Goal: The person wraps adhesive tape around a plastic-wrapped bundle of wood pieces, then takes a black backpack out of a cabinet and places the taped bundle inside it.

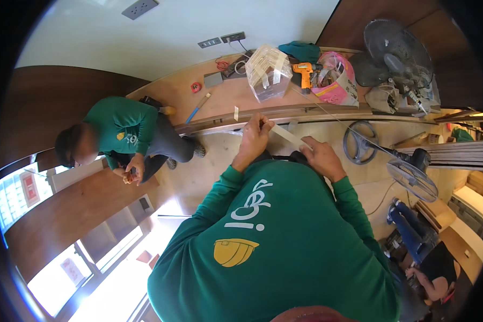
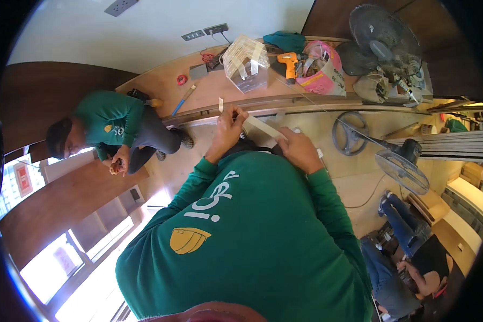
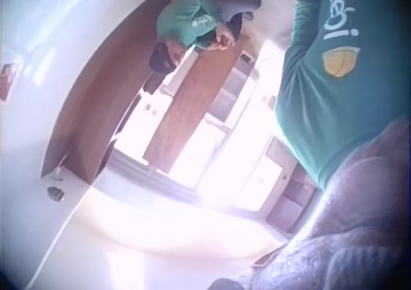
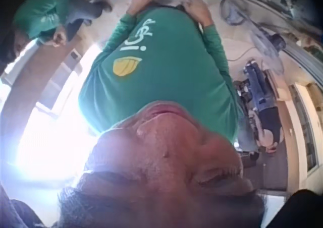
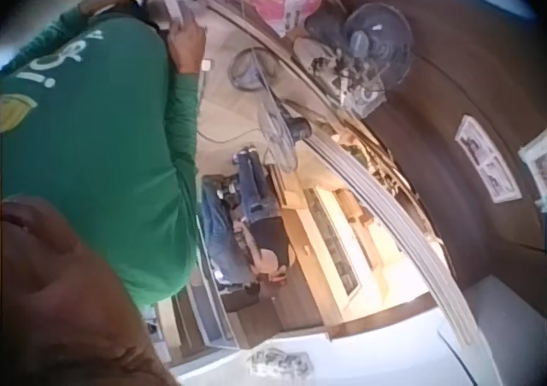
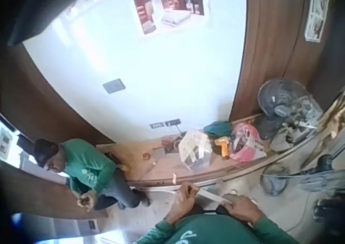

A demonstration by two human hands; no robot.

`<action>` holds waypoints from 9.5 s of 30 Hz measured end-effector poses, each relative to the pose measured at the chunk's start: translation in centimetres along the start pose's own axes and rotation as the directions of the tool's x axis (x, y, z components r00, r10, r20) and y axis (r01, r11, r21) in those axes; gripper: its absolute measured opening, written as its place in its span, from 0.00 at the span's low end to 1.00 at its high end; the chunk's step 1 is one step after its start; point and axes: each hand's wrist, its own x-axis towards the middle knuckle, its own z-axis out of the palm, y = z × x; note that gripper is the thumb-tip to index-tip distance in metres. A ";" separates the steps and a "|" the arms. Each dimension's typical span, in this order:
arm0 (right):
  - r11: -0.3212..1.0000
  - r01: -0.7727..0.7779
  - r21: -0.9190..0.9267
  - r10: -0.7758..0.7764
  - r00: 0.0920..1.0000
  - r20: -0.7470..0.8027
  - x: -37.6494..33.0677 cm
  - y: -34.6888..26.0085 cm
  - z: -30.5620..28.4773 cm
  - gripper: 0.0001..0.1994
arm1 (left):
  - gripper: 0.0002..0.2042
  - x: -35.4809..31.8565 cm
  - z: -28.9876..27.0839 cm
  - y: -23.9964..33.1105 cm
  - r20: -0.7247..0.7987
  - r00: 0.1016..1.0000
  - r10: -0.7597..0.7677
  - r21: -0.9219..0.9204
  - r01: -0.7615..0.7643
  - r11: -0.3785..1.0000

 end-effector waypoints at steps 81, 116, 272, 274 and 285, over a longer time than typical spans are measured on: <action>-0.235 0.808 -0.540 -0.449 0.403 0.798 30.9 -11.5 -6.9 0.14 | 0.12 15.1 18.8 -8.2 -0.622 0.378 -0.686 -0.717 -0.626 0.306; -0.254 0.829 -0.499 -0.236 0.447 0.863 37.0 -16.5 -5.8 0.17 | 0.21 15.3 4.5 -5.1 -0.637 0.767 -0.082 0.020 0.123 0.992; 0.139 -0.232 0.963 0.961 0.268 -0.074 -8.2 12.5 11.9 0.20 | 0.60 28.2 -8.3 -5.6 0.138 0.888 -0.439 0.519 0.312 0.796; 0.055 -0.201 0.978 0.946 0.323 0.013 -7.2 12.4 11.7 0.23 | 0.54 28.3 -14.4 -9.0 0.151 0.865 -0.478 0.353 0.405 0.843; 0.071 0.156 0.985 0.828 0.542 -0.146 17.6 16.4 22.9 0.27 | 0.41 29.8 -26.9 -21.9 0.126 0.831 -0.541 -0.041 0.549 0.835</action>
